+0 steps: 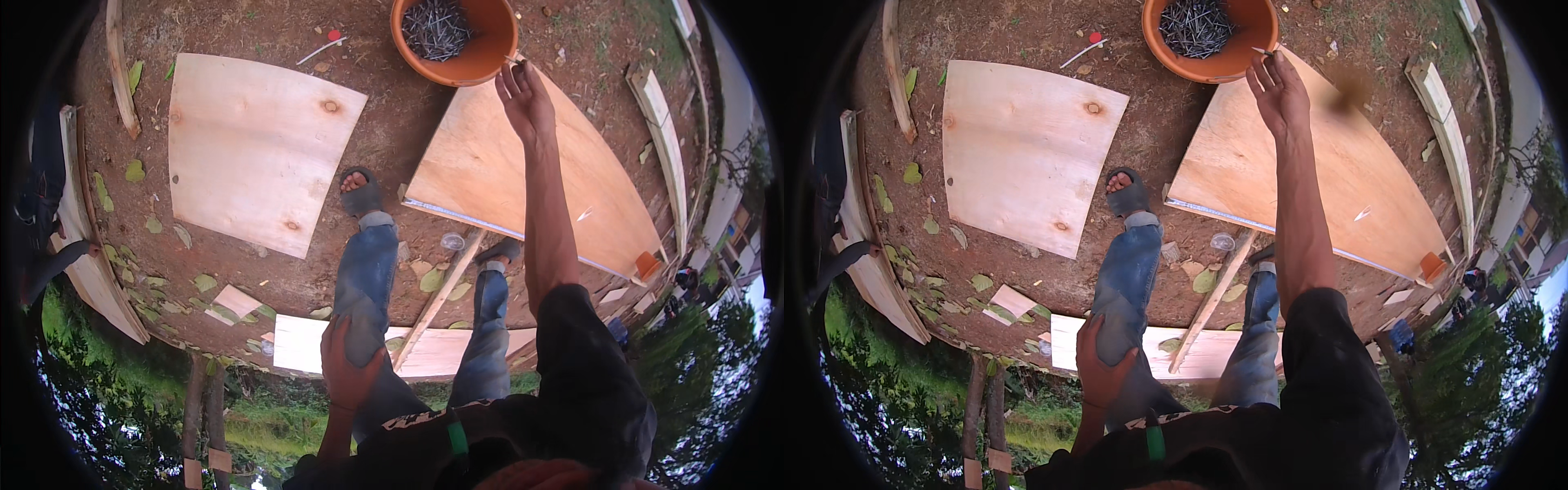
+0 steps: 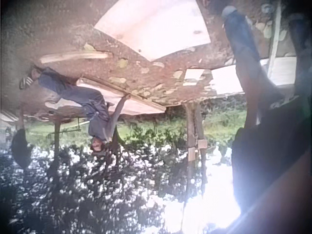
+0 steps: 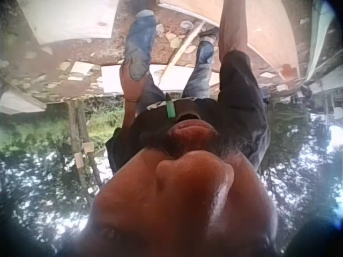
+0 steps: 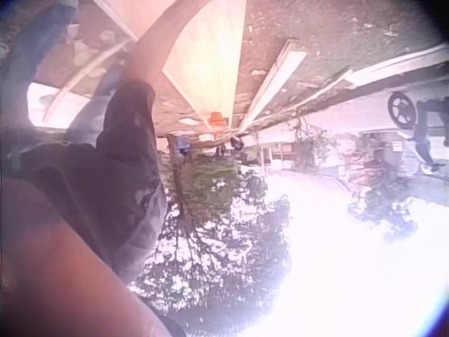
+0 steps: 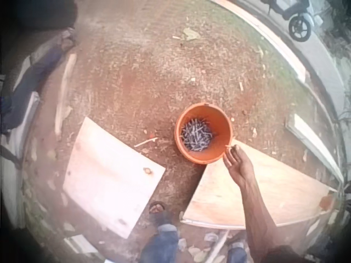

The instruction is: The person measures a large plywood sheet using a tape measure and marks it with a pencil. They then place a smaller piece of wood on the sheet and trace its outline.

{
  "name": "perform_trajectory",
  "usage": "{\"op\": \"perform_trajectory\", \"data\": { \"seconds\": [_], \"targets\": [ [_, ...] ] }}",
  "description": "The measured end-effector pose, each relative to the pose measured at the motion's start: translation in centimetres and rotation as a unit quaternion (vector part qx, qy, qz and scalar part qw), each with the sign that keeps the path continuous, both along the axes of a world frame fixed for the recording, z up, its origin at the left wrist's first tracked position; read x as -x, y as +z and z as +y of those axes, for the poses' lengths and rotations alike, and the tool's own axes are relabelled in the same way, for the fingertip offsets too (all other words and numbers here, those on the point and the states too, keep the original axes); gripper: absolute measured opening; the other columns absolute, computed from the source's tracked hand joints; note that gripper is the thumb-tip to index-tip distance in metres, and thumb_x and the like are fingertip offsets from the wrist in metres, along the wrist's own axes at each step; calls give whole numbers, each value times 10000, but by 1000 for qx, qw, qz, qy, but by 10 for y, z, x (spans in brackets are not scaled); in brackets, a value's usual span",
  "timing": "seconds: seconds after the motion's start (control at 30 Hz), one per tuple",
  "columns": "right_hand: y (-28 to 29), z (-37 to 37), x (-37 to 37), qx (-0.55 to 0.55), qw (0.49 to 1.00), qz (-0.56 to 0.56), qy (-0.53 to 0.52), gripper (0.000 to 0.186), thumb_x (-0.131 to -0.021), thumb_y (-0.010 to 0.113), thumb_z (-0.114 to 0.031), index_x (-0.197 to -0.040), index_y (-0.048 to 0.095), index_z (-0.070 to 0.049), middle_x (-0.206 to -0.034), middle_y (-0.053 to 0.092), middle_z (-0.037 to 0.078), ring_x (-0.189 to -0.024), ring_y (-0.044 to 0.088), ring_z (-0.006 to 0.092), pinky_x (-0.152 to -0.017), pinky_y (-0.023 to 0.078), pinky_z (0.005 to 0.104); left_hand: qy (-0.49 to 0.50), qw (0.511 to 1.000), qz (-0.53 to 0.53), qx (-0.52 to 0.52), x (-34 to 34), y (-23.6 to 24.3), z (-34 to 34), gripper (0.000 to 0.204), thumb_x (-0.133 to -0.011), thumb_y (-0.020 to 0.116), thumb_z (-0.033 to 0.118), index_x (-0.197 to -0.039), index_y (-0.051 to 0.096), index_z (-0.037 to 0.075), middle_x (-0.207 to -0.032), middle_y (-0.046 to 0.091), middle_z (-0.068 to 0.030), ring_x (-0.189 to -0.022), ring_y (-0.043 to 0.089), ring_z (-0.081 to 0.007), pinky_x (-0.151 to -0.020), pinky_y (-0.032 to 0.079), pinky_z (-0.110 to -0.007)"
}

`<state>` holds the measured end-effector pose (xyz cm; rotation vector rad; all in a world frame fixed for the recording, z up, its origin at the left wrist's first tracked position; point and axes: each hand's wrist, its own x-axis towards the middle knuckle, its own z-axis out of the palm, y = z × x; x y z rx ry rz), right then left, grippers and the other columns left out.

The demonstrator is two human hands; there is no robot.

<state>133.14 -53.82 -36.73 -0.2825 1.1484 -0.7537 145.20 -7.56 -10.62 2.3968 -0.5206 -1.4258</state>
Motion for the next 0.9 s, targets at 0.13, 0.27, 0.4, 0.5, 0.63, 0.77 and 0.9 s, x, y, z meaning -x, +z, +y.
{"op": "perform_trajectory", "data": {
  "seconds": [0.13,0.27,0.4,0.5,0.63,0.77,0.9],
  "targets": [
    [57,109,82,-100,992,-58,50,127,-1029,666,-205,-1013,676,-79,-905,695,36,-779,623,134,-691,512,258,-27,999,-26,10,19,-4,5,788,-711,897,233,-1398,552,57,-1417,539,-225,-1326,521,-431,-1106,445,-517],
    [127,271,211,-233,969,-75,-33,111,-1016,685,-163,-1054,677,-58,-973,728,55,-807,670,119,-687,552,268,-127,989,-71,25,52,-12,-7,788,-718,899,284,-1386,552,52,-1376,555,-224,-1295,540,-423,-1093,456,-497],
    [241,363,337,-234,939,-65,-244,114,-1019,658,-119,-1048,667,-10,-917,691,53,-792,649,127,-714,549,246,-240,965,-102,-39,101,-28,-4,816,-718,898,342,-1392,543,48,-1368,554,-243,-1267,559,-419,-1081,464,-494],
    [284,407,445,-172,941,-44,-288,104,-1020,666,-122,-1059,673,-25,-931,691,45,-804,652,125,-727,553,263,-280,943,-125,-127,140,-38,-6,886,-729,883,452,-1431,528,46,-1383,550,-271,-1292,554,-440,-1110,451,-496],
    [340,490,602,-154,912,41,-378,118,-1019,672,-122,-1079,670,-21,-912,675,37,-786,645,123,-709,550,278,-517,790,-190,-267,273,-23,-79,923,-774,759,628,-1499,497,120,-1500,501,-236,-1407,477,-436,-1129,438,-536],
    [390,558,719,-138,885,266,-356,148,-1006,690,-127,-1056,668,10,-831,654,34,-695,624,116,-620,531,277,-632,756,-123,-116,429,-25,-163,681,-832,701,520,-1353,674,82,-1389,646,-245,-1309,608,-380,-1133,442,-502],
    [413,618,783,-152,800,295,-500,156,-977,704,-120,-1027,668,23,-777,645,47,-632,607,121,-567,517,278,-545,815,164,111,632,1,-276,518,-954,712,337,-1353,639,15,-1180,755,-193,-1106,723,-278,-986,542,-379]
  ]
}}
